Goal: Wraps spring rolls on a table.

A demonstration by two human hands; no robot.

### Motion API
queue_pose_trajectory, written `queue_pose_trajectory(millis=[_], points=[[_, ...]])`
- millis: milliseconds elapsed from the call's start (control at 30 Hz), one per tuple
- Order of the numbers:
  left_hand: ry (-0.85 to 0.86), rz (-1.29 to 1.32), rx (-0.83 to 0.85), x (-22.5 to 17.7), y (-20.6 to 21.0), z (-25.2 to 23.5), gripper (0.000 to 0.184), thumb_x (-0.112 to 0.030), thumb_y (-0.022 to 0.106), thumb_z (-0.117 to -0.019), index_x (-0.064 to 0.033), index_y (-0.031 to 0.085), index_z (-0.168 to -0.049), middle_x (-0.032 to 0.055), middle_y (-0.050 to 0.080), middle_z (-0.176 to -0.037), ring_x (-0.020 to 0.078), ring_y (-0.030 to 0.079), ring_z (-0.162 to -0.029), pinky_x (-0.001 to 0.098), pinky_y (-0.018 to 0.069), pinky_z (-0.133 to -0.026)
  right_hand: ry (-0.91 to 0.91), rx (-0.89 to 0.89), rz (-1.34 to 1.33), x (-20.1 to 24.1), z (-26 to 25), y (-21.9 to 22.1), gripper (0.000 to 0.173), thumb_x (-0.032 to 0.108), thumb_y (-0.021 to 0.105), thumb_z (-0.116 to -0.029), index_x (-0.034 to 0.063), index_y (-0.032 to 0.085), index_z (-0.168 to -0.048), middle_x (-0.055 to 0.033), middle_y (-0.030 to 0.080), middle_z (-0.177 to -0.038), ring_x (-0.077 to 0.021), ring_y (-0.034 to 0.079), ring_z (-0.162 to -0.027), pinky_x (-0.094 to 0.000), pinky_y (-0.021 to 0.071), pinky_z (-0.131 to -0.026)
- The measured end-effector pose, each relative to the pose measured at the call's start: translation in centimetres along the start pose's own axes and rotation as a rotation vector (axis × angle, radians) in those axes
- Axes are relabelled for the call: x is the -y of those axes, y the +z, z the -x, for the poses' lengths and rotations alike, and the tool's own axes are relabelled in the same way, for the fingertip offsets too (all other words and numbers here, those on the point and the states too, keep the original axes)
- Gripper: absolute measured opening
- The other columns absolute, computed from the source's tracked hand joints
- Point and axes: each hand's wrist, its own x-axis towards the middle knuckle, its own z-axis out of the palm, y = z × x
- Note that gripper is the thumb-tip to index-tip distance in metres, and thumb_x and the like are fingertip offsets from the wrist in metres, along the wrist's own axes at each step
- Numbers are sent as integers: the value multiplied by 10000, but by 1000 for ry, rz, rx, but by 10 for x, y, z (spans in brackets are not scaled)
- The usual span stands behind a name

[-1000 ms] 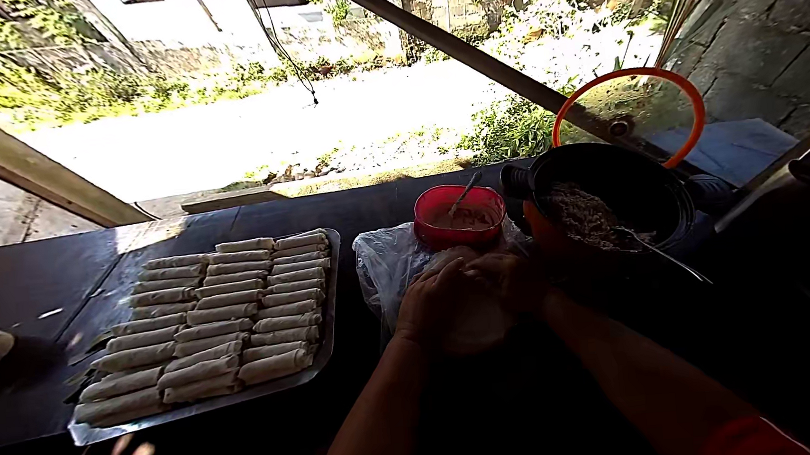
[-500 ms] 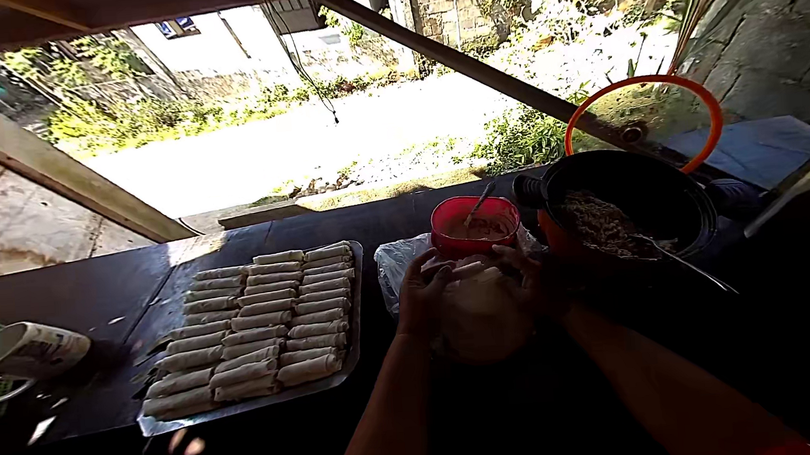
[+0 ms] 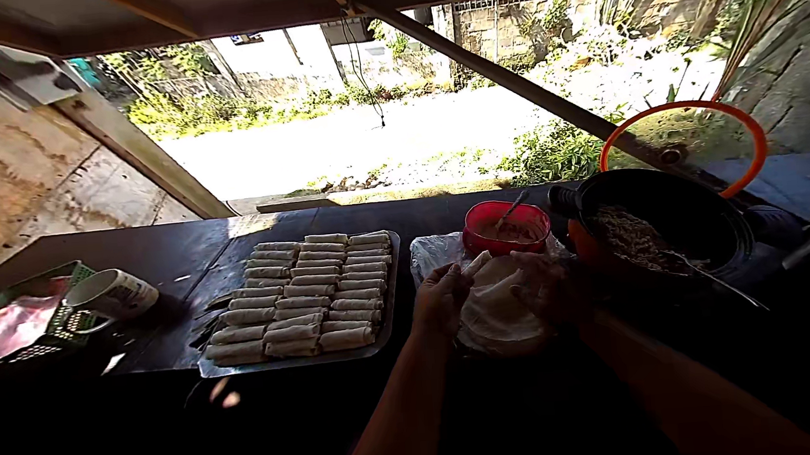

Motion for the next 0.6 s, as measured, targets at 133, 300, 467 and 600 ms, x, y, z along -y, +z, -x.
queue_pose_trajectory(millis=[133,300,467,600], points=[[40,-96,73,2,0,13,227,-105,633,-1018,47,608,-1183,183,722,-967,252,742,-839,362,637,-778,161,48,-503,57,-18,-14,696,381,752,-928,86,490,-1502,-83,626,-1396,-139,681,-1169,-312,611,-954],[155,-356,227,1,-6,28,292,-166,661,-1010,29,604,-1220,163,745,-961,247,751,-809,383,643,-753,140,123,-493,74,-27,-12,386,211,712,-954,103,643,-1319,17,755,-1100,-66,725,-876,-269,626,-814],[294,-658,400,-5,-22,35,410,-148,796,-895,-11,625,-1241,74,766,-1006,167,753,-905,363,634,-860,129,193,-372,77,-22,-5,421,246,744,-923,177,630,-1323,71,754,-1086,-49,720,-896,-285,622,-823],[336,-738,476,-8,-34,44,395,-120,780,-907,-23,630,-1259,52,773,-1001,150,752,-887,346,632,-856,114,260,-513,77,-16,-7,611,257,788,-906,147,524,-1447,25,759,-1144,-100,742,-896,-300,637,-806]])
